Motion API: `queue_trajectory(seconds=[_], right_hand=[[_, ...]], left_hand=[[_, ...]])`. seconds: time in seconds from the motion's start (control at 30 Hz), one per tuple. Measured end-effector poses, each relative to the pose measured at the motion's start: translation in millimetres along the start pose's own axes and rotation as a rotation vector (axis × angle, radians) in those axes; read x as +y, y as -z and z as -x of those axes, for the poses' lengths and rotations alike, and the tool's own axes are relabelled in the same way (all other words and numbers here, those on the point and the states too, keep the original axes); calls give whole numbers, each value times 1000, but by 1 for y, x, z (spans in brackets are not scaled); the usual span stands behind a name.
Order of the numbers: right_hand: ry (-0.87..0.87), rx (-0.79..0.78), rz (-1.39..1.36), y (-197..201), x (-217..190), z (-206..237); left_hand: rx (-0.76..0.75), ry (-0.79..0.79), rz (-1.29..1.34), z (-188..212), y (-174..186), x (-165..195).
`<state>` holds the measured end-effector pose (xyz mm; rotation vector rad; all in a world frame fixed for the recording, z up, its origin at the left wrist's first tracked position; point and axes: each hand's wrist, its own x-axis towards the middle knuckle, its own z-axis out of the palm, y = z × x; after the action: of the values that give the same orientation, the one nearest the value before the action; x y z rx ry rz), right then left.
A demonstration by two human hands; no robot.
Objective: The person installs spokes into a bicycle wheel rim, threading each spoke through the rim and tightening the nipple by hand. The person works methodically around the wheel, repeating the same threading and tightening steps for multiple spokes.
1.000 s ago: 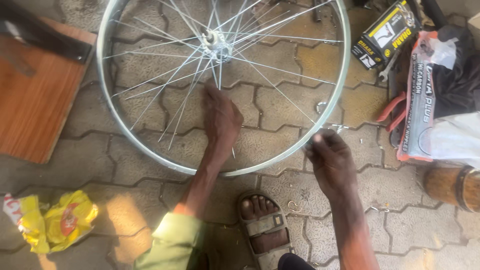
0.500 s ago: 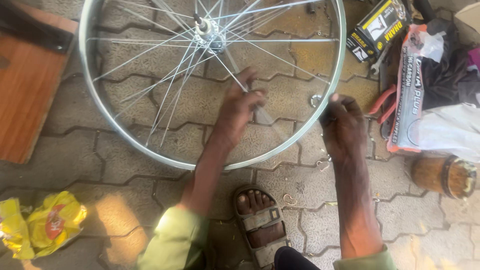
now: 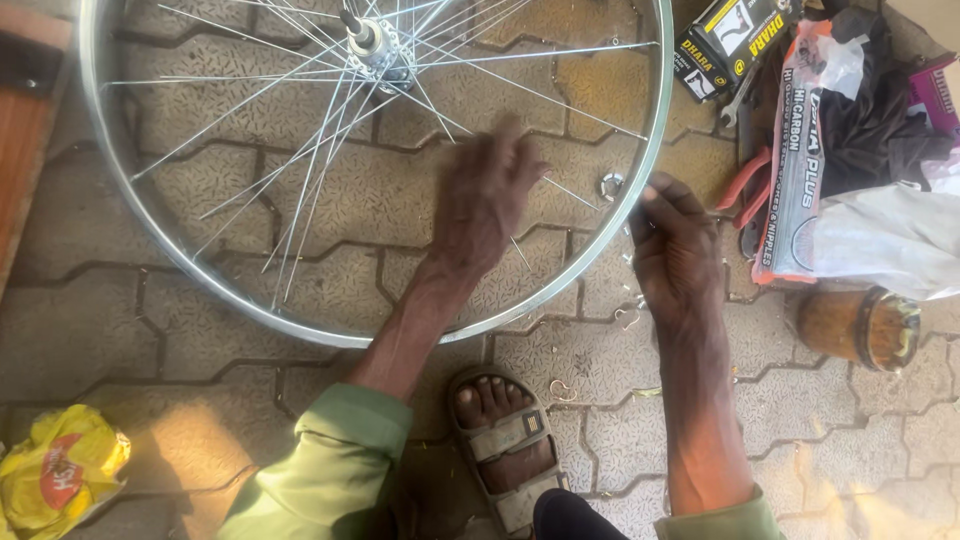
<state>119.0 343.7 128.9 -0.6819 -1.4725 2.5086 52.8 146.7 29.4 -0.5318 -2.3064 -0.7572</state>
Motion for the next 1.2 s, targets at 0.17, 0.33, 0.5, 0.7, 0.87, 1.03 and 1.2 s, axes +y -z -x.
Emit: queue_trajectory(seconds=[0.17, 0.33, 0.5, 0.7, 0.87, 1.03, 1.2], right_hand=[[22, 32, -10, -3, 0, -1], [210, -1, 499, -3, 1, 16], [264, -1, 841, -3, 7, 37], [208, -13, 810, -5, 17, 51], [270, -3, 741, -4, 17, 43], [292, -92, 769, 1, 14, 41], [347, 2, 782, 0, 15, 38]], left_hand=[[-319, 104, 833, 15, -12, 36], [-369, 263, 1122, 13, -15, 61], [-395, 312, 1120, 9, -10, 56], [-354, 280, 1137, 4, -10, 55], [-293, 235, 1102, 0, -12, 58], [-319, 268, 1136, -2, -15, 57], [-284, 237, 1126, -4, -12, 58]])
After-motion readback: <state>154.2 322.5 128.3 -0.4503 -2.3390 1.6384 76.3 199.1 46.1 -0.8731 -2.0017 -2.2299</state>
